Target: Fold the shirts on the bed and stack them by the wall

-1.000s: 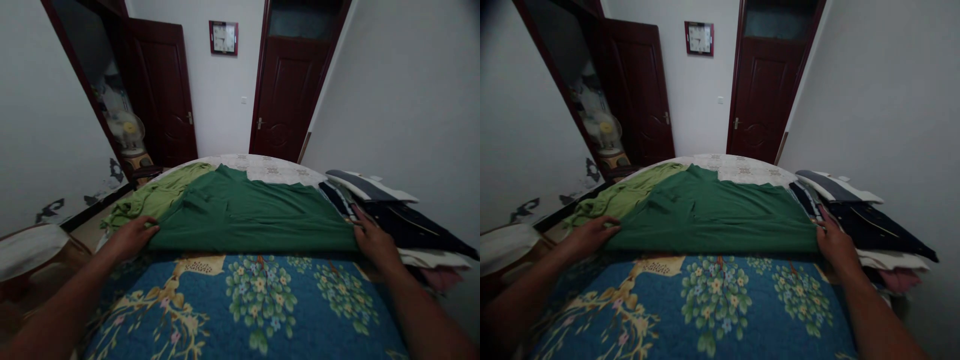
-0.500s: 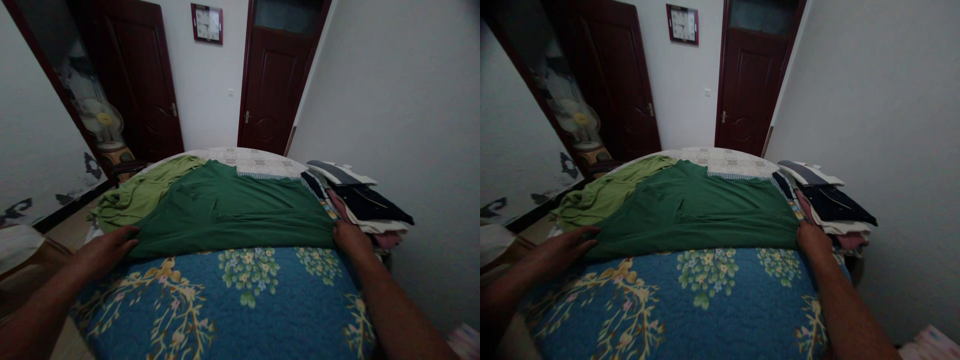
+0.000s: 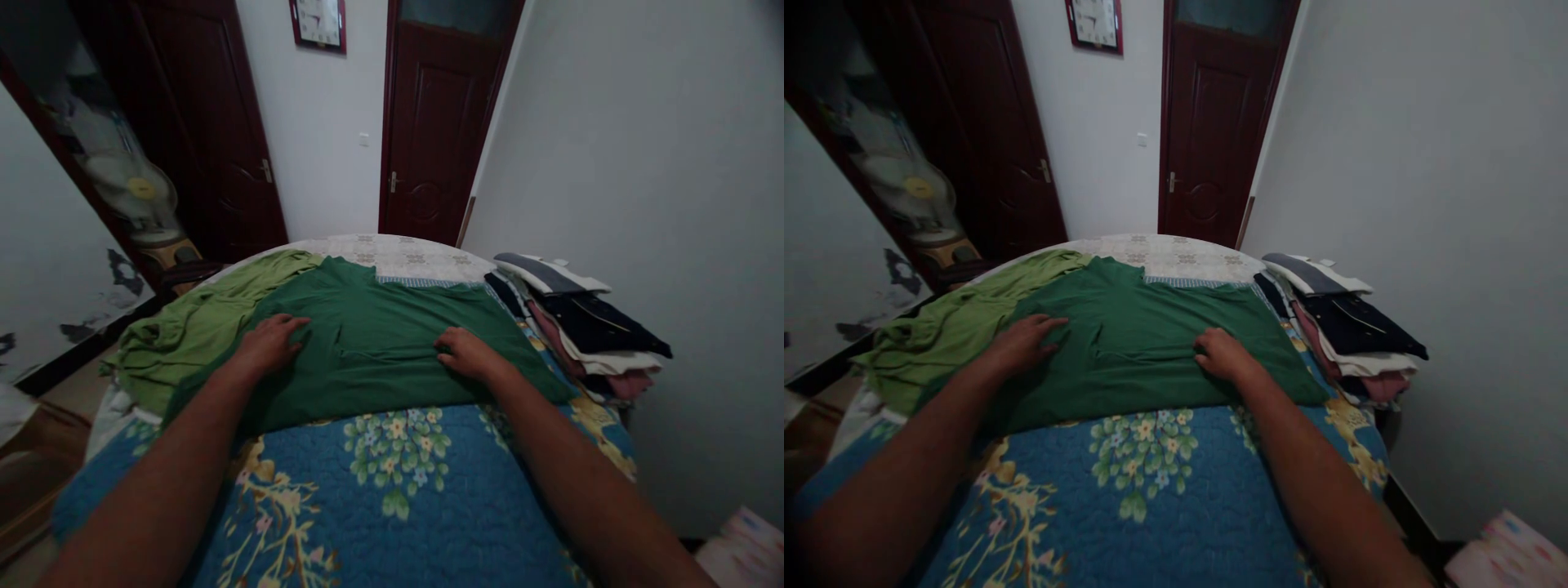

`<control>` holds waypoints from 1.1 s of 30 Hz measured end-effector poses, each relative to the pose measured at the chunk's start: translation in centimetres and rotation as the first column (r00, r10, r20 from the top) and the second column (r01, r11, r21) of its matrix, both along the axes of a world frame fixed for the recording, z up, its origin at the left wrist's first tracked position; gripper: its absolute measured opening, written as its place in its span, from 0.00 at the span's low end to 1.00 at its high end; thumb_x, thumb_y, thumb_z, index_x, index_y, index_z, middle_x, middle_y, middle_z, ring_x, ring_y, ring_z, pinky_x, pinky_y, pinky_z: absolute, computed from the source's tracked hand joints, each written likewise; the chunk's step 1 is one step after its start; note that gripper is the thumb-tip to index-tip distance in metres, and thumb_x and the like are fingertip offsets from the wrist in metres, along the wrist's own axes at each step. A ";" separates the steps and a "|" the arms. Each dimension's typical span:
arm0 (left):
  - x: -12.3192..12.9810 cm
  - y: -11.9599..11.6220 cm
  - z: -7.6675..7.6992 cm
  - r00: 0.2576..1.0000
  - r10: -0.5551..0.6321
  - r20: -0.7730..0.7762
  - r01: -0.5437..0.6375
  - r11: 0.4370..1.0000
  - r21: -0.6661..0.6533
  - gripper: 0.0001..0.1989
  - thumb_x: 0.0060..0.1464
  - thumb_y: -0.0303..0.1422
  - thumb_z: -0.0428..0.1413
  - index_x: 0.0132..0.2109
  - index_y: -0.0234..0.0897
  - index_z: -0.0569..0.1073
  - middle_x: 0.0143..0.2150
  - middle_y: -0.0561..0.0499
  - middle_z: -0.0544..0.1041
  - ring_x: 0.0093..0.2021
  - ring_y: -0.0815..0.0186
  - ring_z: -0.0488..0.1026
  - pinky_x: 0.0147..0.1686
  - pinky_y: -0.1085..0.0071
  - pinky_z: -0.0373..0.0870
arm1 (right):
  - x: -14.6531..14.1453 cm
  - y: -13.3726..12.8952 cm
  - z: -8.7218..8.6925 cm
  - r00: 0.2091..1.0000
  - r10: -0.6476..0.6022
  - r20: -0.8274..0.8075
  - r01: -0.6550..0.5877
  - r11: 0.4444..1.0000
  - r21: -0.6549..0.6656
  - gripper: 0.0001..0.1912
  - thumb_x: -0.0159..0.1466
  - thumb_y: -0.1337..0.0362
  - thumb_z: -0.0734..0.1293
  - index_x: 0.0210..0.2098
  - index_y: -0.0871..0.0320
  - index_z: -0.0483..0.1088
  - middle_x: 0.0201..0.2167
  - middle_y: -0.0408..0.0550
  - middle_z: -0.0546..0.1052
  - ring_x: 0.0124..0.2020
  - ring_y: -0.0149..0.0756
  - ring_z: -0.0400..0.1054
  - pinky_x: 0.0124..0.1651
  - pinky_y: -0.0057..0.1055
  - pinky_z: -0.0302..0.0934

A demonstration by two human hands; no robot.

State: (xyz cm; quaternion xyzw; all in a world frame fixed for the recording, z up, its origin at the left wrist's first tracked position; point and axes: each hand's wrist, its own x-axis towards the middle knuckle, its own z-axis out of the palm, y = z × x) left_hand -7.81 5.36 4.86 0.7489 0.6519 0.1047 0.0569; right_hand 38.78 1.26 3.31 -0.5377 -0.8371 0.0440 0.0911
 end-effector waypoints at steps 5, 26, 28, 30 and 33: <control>0.8 1.4 -2.5 0.987 -0.027 -0.156 0.031 0.999 0.026 0.24 0.67 0.39 0.51 0.66 0.46 0.78 0.66 0.38 0.77 0.65 0.43 0.72 0.61 0.54 0.71 | -1.6 0.0 -1.5 0.997 -0.020 0.074 0.011 0.992 0.123 0.11 0.74 0.65 0.63 0.44 0.58 0.79 0.44 0.54 0.79 0.48 0.44 0.70 0.55 0.36 0.61; -0.1 1.1 -3.1 0.985 0.125 -0.118 -0.075 0.930 0.359 0.18 0.71 0.35 0.43 0.53 0.34 0.76 0.52 0.36 0.80 0.53 0.47 0.76 0.50 0.56 0.69 | -2.0 0.2 0.4 0.954 -0.267 0.133 0.255 0.962 0.102 0.20 0.79 0.51 0.58 0.53 0.54 0.77 0.48 0.54 0.85 0.48 0.46 0.79 0.45 0.34 0.60; 0.0 1.1 -3.0 0.983 0.135 -0.124 -0.089 0.944 0.319 0.19 0.71 0.35 0.43 0.54 0.34 0.76 0.53 0.35 0.80 0.54 0.47 0.77 0.50 0.55 0.70 | -1.2 -0.1 0.5 0.970 -0.210 0.122 0.203 0.977 0.065 0.17 0.75 0.56 0.63 0.58 0.53 0.77 0.52 0.53 0.85 0.51 0.46 0.79 0.50 0.34 0.62; -0.1 1.2 -3.0 0.982 0.141 -0.122 -0.101 0.952 0.289 0.20 0.72 0.35 0.42 0.55 0.34 0.76 0.53 0.35 0.80 0.54 0.46 0.77 0.50 0.55 0.70 | 0.0 -0.4 0.7 0.970 -0.210 0.124 0.205 0.977 0.053 0.21 0.71 0.62 0.66 0.61 0.54 0.77 0.55 0.53 0.84 0.54 0.45 0.78 0.53 0.34 0.62; -0.3 1.5 -3.2 0.984 0.137 -0.109 -0.107 0.964 0.244 0.22 0.73 0.36 0.40 0.56 0.33 0.75 0.54 0.34 0.80 0.54 0.45 0.77 0.50 0.53 0.71 | 2.1 -0.6 0.9 0.957 -0.263 0.124 0.254 0.963 0.083 0.19 0.70 0.64 0.64 0.57 0.56 0.80 0.53 0.54 0.84 0.54 0.45 0.77 0.56 0.35 0.62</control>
